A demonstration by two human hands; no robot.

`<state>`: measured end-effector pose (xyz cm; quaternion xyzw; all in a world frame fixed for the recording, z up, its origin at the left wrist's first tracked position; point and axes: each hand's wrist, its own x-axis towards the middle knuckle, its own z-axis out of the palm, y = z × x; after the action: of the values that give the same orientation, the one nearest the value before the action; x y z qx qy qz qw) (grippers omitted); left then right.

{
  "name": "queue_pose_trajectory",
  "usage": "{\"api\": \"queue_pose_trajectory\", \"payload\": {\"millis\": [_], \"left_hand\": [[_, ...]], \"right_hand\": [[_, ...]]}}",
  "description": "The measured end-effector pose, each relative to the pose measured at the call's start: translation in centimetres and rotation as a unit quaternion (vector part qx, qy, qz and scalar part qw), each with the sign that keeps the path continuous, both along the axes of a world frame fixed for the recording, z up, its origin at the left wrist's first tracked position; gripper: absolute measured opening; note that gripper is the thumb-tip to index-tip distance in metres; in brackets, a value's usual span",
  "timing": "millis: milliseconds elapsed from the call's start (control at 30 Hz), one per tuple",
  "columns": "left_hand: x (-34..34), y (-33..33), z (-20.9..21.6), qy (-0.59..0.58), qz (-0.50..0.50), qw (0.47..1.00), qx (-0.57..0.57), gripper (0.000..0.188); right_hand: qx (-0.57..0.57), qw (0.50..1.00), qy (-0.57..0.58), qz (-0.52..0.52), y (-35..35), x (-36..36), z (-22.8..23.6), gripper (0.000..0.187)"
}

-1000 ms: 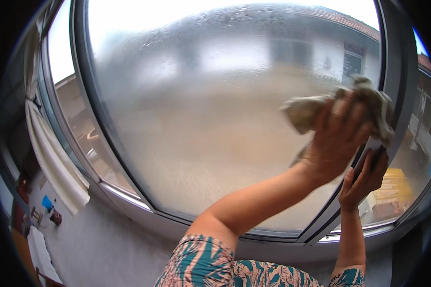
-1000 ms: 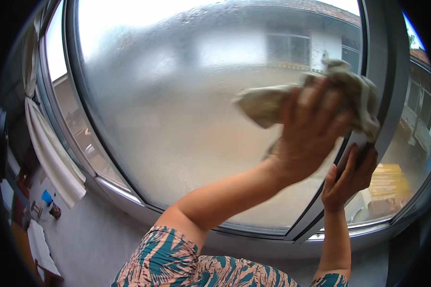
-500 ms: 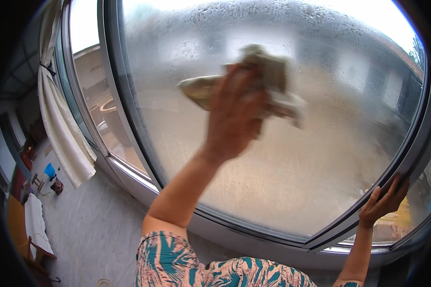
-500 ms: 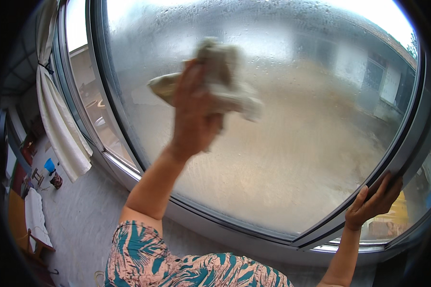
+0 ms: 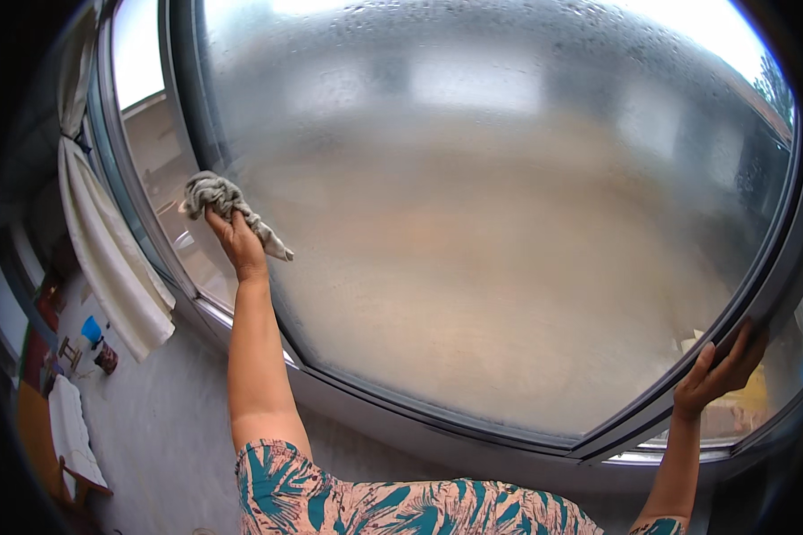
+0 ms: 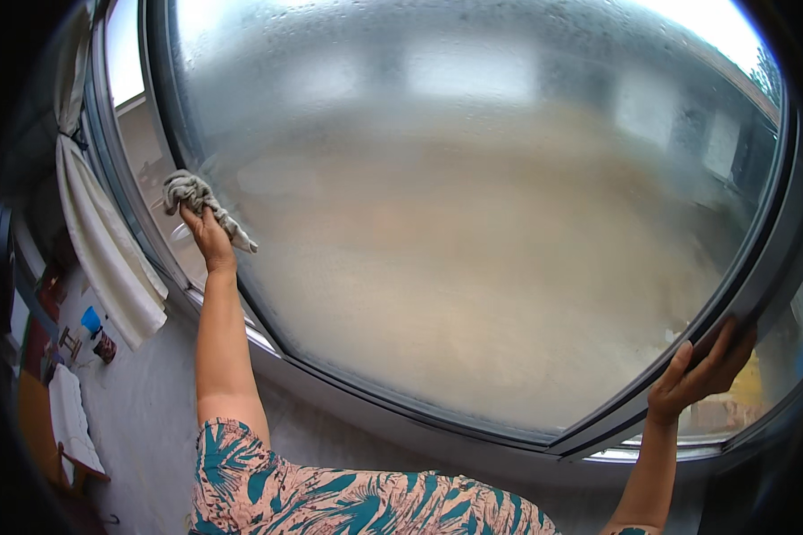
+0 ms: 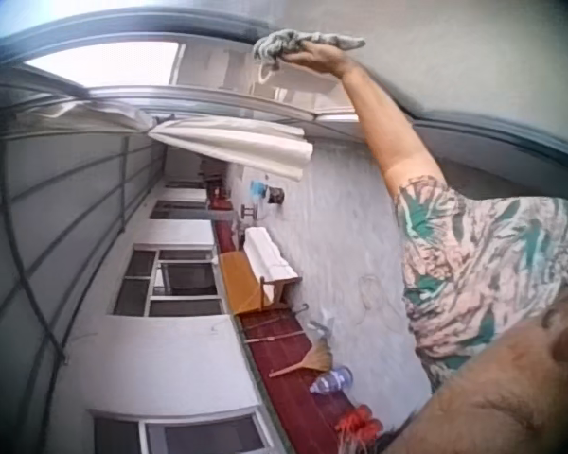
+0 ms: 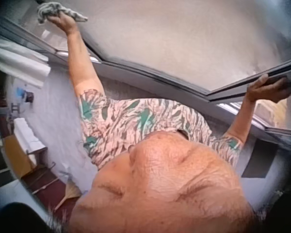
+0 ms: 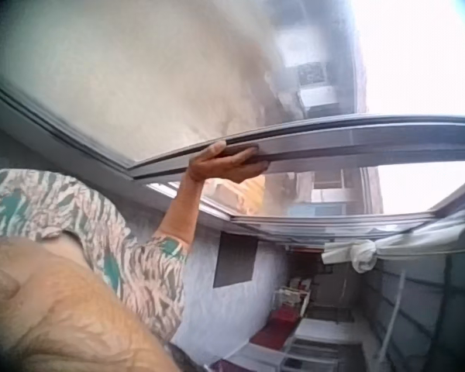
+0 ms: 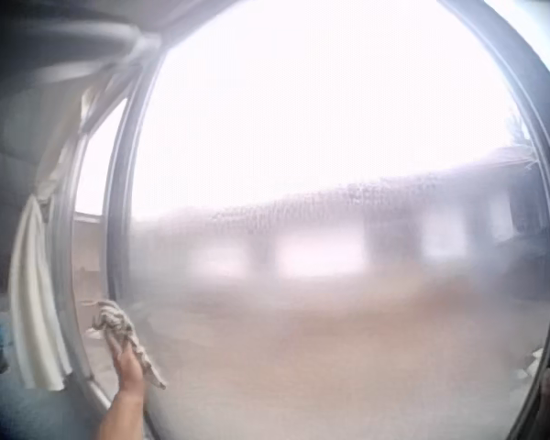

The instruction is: The person wipes the glass panes of a large window or sliding door with a cloth, handling the cloth by hand to rub different sections of the glass.

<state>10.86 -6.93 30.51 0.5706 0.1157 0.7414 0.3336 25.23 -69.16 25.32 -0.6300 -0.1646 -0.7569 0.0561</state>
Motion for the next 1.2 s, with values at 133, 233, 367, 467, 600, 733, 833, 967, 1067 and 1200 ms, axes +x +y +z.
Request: {"api": "queue_pose_trajectory", "payload": {"millis": [133,233,367,467,600,733,833,967,1067,1200], "left_hand": [[-0.3,-6.3,-1.2,-0.031,0.006,0.998,0.046,0.047],[2.8,-13.9,-3.5,0.052,0.12,0.981,0.142,0.049],[6.1,-23.8,-3.7,0.036,0.032,0.977,0.207,0.052],[7.0,-30.5,-2.3,0.069,0.033,0.944,0.321,0.051],[9.7,-39.2,-1.0,0.022,-0.024,0.916,0.399,0.037],[10.9,-46.8,-1.0,0.084,-0.071,0.872,0.476,0.037],[10.9,-50.3,-1.7,0.036,-0.179,0.874,0.451,0.032],[10.6,-47.4,-2.1,0.055,-0.127,0.852,0.505,0.03],[9.5,-43.2,-3.1,0.091,-0.068,0.843,0.526,0.029],[7.3,-32.4,-3.2,0.114,0.022,0.871,0.478,0.03]], "right_hand": [[0.002,0.999,0.02,0.029,1.3,-0.4,0.2,0.05],[-0.002,0.999,0.033,0.015,0.7,-1.0,0.4,0.051],[0.016,0.999,0.04,0.018,0.5,-1.2,0.3,0.052],[0.025,0.998,0.051,0.013,0.4,-0.9,0.0,0.052],[0.033,0.996,0.08,0.022,0.8,-1.0,0.0,0.052],[0.041,0.997,0.066,0.006,0.4,-0.7,-0.2,0.05],[0.062,0.994,0.087,0.027,0.0,0.7,-0.8,0.052],[0.038,0.987,0.104,0.113,-0.2,-1.1,1.5,0.069],[0.03,0.996,0.039,0.08,0.1,-0.9,0.6,0.069],[-0.014,0.999,0.027,0.02,0.4,-1.2,0.7,0.054]]}}
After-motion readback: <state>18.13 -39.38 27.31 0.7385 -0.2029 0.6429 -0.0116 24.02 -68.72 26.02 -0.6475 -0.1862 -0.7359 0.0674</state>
